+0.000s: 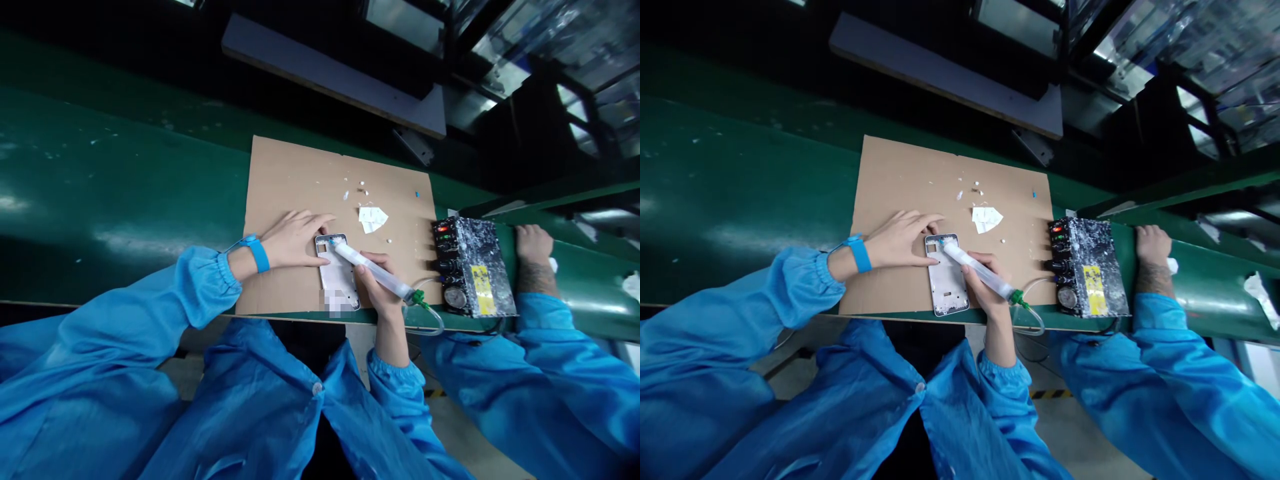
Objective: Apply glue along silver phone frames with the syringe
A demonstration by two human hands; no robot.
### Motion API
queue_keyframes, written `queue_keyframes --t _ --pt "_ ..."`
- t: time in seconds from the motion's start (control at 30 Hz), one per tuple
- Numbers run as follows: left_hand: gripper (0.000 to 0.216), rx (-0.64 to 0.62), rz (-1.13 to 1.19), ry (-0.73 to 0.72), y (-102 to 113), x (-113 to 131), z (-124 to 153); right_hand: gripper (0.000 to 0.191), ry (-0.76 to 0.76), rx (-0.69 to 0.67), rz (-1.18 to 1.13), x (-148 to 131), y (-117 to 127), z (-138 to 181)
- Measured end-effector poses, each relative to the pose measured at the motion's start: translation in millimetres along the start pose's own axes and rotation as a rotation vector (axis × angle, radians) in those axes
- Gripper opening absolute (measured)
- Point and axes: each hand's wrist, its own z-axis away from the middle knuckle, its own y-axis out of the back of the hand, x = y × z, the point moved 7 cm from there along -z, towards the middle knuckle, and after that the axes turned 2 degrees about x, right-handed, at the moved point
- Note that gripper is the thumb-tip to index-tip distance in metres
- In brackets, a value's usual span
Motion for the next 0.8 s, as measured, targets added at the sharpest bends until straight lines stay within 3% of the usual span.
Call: queue_keyframes --t 0.8 --pt "0.089 0.001 0.015 0.012 -0.5 -1.8 0.3 0.056 0.012 0.03 0.015 -1.2 0.7 -1.3"
